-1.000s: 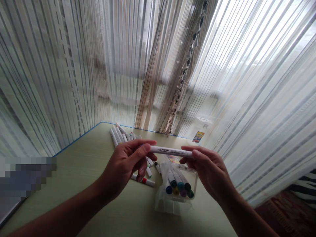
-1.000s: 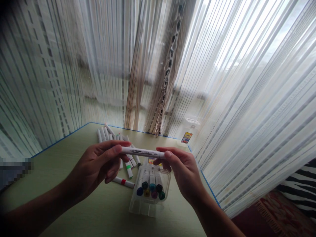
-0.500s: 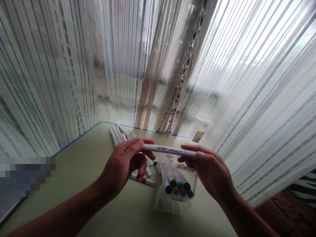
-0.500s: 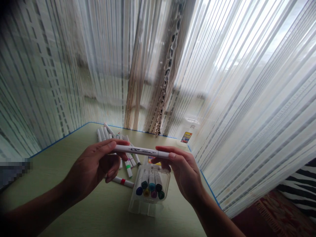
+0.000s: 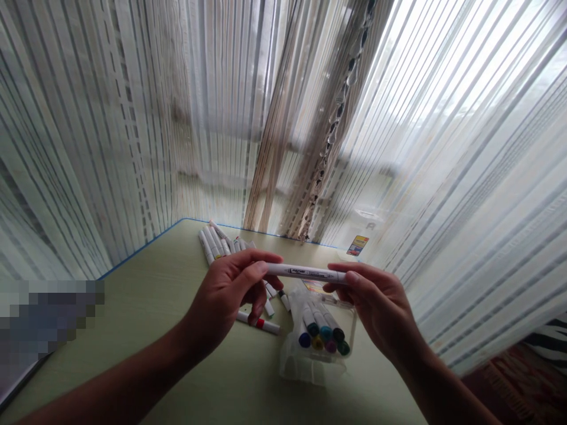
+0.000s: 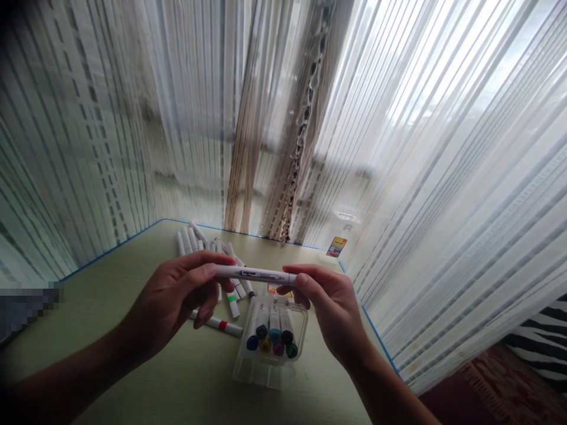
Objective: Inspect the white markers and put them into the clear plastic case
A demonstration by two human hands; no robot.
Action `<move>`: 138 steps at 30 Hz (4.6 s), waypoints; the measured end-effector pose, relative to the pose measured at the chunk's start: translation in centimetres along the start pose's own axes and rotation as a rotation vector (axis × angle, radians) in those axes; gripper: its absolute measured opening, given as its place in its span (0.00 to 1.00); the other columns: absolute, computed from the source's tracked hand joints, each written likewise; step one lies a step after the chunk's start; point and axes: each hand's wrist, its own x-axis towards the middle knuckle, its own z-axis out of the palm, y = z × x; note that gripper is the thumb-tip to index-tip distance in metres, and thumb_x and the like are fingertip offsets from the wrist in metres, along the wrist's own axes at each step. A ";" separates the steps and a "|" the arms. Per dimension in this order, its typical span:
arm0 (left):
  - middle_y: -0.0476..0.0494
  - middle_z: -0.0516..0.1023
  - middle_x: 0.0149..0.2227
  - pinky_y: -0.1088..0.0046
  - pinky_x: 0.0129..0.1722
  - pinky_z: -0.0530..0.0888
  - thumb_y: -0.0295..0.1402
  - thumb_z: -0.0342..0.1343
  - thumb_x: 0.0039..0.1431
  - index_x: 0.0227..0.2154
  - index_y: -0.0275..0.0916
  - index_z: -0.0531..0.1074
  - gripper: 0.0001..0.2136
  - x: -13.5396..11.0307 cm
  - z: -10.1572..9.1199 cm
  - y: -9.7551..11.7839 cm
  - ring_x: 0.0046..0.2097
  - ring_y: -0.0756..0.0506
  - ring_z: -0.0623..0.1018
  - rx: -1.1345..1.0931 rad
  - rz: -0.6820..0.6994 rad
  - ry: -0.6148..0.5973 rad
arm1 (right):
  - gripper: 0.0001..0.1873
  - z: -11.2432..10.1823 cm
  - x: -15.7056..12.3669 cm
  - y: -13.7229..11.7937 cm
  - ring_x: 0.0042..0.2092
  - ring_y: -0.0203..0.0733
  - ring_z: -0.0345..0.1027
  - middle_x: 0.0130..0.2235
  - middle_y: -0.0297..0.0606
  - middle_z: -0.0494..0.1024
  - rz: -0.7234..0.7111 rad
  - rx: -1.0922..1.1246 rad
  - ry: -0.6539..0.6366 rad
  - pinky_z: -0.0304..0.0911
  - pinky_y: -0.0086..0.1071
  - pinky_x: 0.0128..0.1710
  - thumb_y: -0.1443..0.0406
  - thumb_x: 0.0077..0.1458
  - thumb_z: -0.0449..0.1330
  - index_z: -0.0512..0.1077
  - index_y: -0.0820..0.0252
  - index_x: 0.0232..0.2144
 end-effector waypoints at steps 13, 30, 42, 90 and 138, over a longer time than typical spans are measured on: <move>0.52 0.73 0.21 0.83 0.14 0.66 0.34 0.66 0.53 0.39 0.34 0.76 0.12 -0.1 -0.1 -0.6 0.17 0.56 0.67 0.229 0.012 -0.030 | 0.11 0.2 0.1 -0.4 0.29 0.39 0.76 0.29 0.38 0.83 -0.076 -0.240 0.034 0.71 0.28 0.29 0.64 0.45 0.73 0.82 0.58 0.35; 0.43 0.77 0.31 0.78 0.14 0.68 0.39 0.56 0.62 0.43 0.33 0.75 0.14 0.0 0.2 -0.4 0.18 0.54 0.70 0.094 0.037 0.033 | 0.14 0.3 0.2 -0.3 0.30 0.40 0.71 0.31 0.43 0.83 -0.004 0.069 0.014 0.62 0.31 0.27 0.60 0.61 0.60 0.81 0.61 0.41; 0.47 0.76 0.27 0.81 0.15 0.68 0.37 0.59 0.60 0.41 0.33 0.76 0.13 -0.2 0.3 -0.2 0.19 0.54 0.69 0.230 0.037 0.004 | 0.09 0.1 0.2 0.1 0.29 0.37 0.72 0.29 0.38 0.82 -0.019 -0.001 0.006 0.63 0.28 0.28 0.61 0.58 0.64 0.82 0.57 0.39; 0.55 0.70 0.16 0.85 0.17 0.66 0.33 0.63 0.58 0.39 0.34 0.78 0.09 -0.3 0.4 -0.4 0.17 0.56 0.68 0.417 0.077 0.041 | 0.04 1.0 0.5 -0.3 0.29 0.33 0.74 0.27 0.34 0.81 -0.075 0.021 -0.005 0.69 0.24 0.28 0.67 0.53 0.69 0.82 0.58 0.34; 0.44 0.78 0.32 0.77 0.16 0.70 0.36 0.51 0.66 0.45 0.35 0.74 0.12 0.2 -0.1 -0.8 0.19 0.53 0.71 0.099 -0.001 0.002 | 0.12 1.2 0.4 0.0 0.30 0.40 0.68 0.27 0.38 0.78 -0.071 -0.086 0.143 0.64 0.33 0.29 0.60 0.62 0.57 0.81 0.56 0.39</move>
